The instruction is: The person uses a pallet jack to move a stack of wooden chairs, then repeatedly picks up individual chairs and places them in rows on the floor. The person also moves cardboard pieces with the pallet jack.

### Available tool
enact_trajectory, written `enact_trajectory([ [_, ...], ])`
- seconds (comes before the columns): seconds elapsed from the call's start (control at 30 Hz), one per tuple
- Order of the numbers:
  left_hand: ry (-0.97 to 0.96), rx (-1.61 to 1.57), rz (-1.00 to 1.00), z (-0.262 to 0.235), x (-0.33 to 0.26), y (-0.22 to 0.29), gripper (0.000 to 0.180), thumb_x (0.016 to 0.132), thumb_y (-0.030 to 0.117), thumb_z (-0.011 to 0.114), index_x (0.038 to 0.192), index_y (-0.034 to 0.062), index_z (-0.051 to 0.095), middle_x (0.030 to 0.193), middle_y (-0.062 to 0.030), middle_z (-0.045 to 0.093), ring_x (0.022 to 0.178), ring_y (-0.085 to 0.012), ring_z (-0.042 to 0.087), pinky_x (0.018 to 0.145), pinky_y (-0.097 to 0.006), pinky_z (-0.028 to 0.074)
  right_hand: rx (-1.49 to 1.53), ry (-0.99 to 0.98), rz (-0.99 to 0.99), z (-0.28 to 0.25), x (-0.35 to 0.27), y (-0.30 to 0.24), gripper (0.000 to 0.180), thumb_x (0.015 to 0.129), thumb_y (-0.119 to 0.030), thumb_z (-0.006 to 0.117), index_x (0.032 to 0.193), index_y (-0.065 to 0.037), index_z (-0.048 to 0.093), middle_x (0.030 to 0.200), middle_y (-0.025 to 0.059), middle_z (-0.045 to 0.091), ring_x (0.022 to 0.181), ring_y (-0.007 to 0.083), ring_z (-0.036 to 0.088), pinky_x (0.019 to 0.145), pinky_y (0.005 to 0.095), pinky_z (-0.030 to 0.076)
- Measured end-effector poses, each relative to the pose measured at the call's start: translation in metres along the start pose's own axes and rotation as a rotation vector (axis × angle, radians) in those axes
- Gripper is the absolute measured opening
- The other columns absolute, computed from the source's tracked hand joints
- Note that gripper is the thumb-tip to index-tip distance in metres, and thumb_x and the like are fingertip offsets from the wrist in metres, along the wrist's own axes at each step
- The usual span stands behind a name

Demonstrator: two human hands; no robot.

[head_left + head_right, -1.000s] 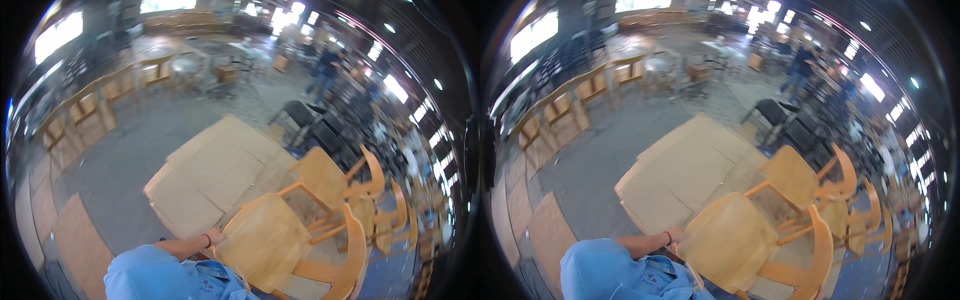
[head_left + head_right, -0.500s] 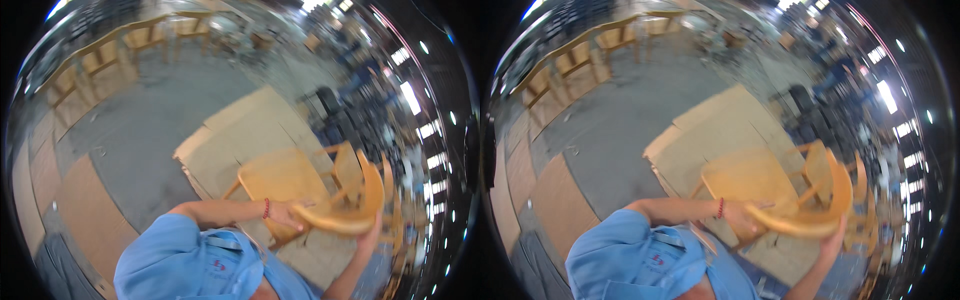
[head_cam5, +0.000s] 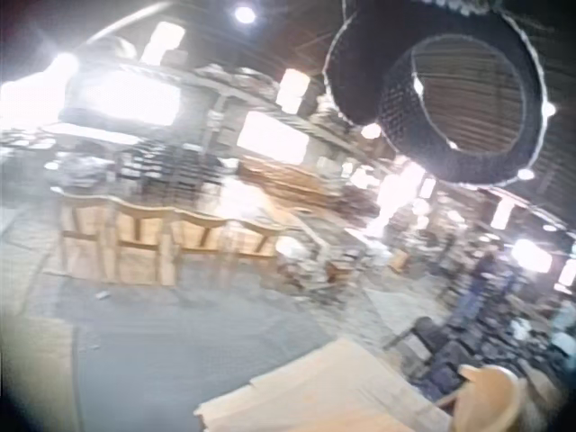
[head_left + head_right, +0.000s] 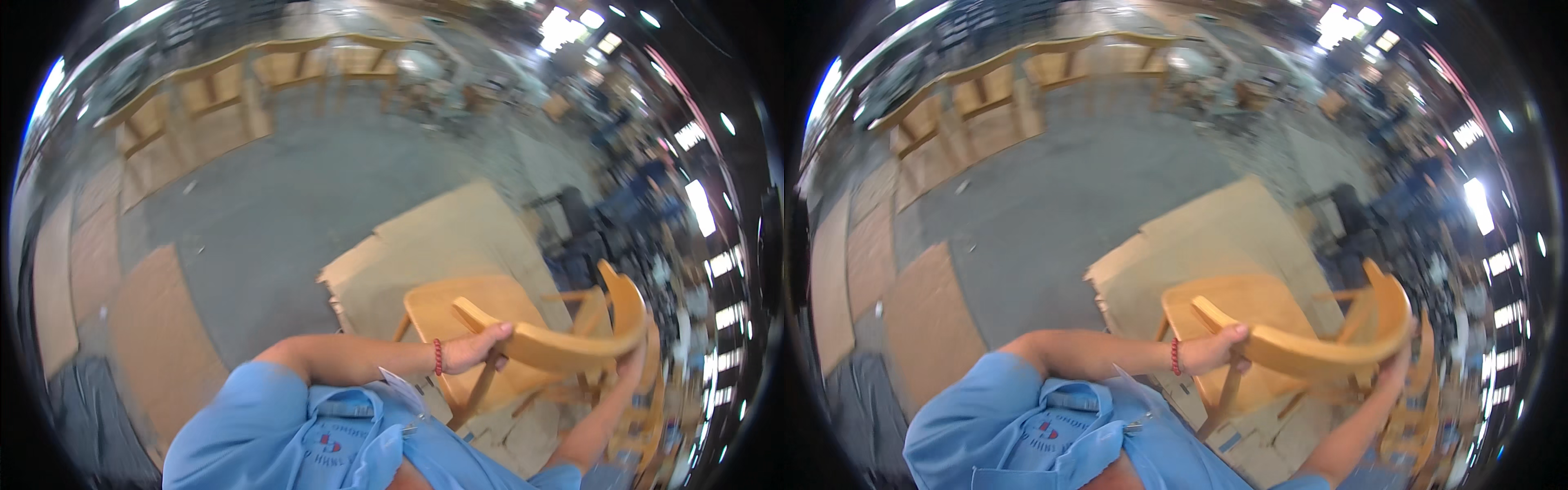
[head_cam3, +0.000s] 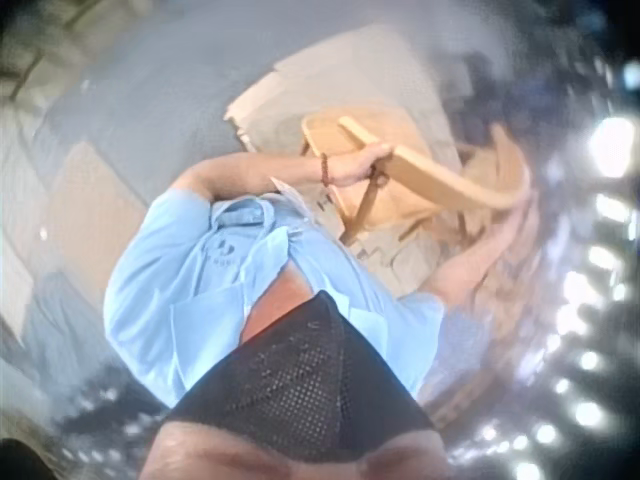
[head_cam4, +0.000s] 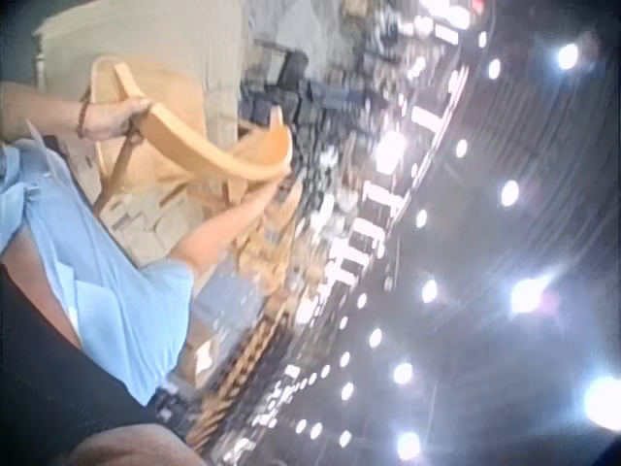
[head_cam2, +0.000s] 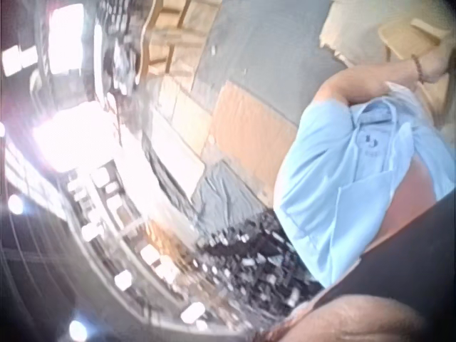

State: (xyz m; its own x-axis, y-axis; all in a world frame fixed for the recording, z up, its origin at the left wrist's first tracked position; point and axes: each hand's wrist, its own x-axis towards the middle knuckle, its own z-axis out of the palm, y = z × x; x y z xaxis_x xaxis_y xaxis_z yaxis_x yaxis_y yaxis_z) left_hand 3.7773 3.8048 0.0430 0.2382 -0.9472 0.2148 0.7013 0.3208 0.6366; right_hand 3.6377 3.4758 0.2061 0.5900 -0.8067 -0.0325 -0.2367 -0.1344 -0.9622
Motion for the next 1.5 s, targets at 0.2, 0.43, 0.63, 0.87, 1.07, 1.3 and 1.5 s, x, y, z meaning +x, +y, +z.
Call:
enact_trajectory([
  [0.2,0.067,-0.179,0.022,-0.055,-0.062,0.06,0.062,0.09,0.064,0.035,0.111,0.0094,0.056,0.089,-0.0009,0.055,0.065,-0.0155,0.039,0.067,-0.029,0.037,0.315,-0.393,0.021,0.108,0.101,0.001,0.092,0.082,-0.078,0.032,0.126,0.001,0.05,0.117,0.0175,0.059,0.109,0.0292,0.056,0.093,0.0504,0.043],
  [0.43,0.287,-0.382,0.196,-0.102,-0.143,0.129,0.064,0.092,0.065,0.026,0.094,0.0103,0.058,0.068,-0.0037,0.048,0.058,-0.0152,0.04,0.062,-0.032,0.04,0.289,-1.342,0.656,0.219,0.183,-0.065,0.099,0.081,-0.08,0.026,0.118,0.007,0.053,0.1,0.0263,0.064,0.09,0.0384,0.066,0.083,0.0528,0.051],
  [0.63,0.651,-0.485,0.307,-0.16,-0.228,0.196,0.063,0.086,0.069,0.035,0.099,0.0108,0.055,0.083,-0.0045,0.053,0.078,-0.021,0.047,0.074,-0.035,0.039,-0.202,-1.09,0.468,0.332,0.125,-0.204,0.055,0.087,-0.051,0.052,0.12,-0.008,0.051,0.107,0.0099,0.059,0.089,0.023,0.062,0.07,0.0427,0.053],
  [0.87,0.941,-0.569,0.647,-0.224,-0.437,0.335,0.039,0.082,0.047,0.057,0.091,0.0096,0.053,0.08,-0.0042,0.053,0.075,-0.0174,0.054,0.072,-0.031,0.044,-0.147,-0.556,-0.016,0.592,-0.119,-0.255,0.038,0.087,-0.037,0.059,0.116,-0.012,0.057,0.106,0.0062,0.062,0.092,0.0203,0.063,0.066,0.0365,0.052],
  [1.07,1.276,-0.357,0.794,-0.269,-0.614,0.428,0.025,0.08,0.024,0.066,0.096,0.0109,0.051,0.085,-0.0016,0.053,0.074,-0.0123,0.052,0.068,-0.028,0.045,0.027,-0.749,0.204,0.818,-0.16,-0.182,0.033,0.084,-0.034,0.065,0.093,-0.004,0.052,0.069,0.0075,0.052,0.061,0.0227,0.056,0.062,0.0386,0.051],
  [1.3,1.653,-0.141,0.959,-0.36,-0.835,0.498,0.025,0.077,0.012,0.059,0.097,0.004,0.047,0.087,-0.0094,0.052,0.07,-0.0236,0.057,0.064,-0.037,0.052,0.084,-1.153,0.303,1.118,-0.269,-0.092,0.013,0.08,-0.005,0.062,0.086,0.001,0.052,0.073,0.0104,0.056,0.066,0.0247,0.059,0.067,0.0399,0.052],
  [1.5,1.802,0.0,0.999,-0.398,-0.964,0.55,0.023,0.077,0.013,0.061,0.096,0.0062,0.05,0.087,-0.0061,0.05,0.07,-0.0182,0.054,0.065,-0.033,0.05,0.248,-1.323,0.371,1.281,-0.352,-0.034,0.021,0.079,-0.004,0.064,0.094,0.001,0.049,0.079,0.01,0.056,0.071,0.0235,0.06,0.069,0.0393,0.053],
])
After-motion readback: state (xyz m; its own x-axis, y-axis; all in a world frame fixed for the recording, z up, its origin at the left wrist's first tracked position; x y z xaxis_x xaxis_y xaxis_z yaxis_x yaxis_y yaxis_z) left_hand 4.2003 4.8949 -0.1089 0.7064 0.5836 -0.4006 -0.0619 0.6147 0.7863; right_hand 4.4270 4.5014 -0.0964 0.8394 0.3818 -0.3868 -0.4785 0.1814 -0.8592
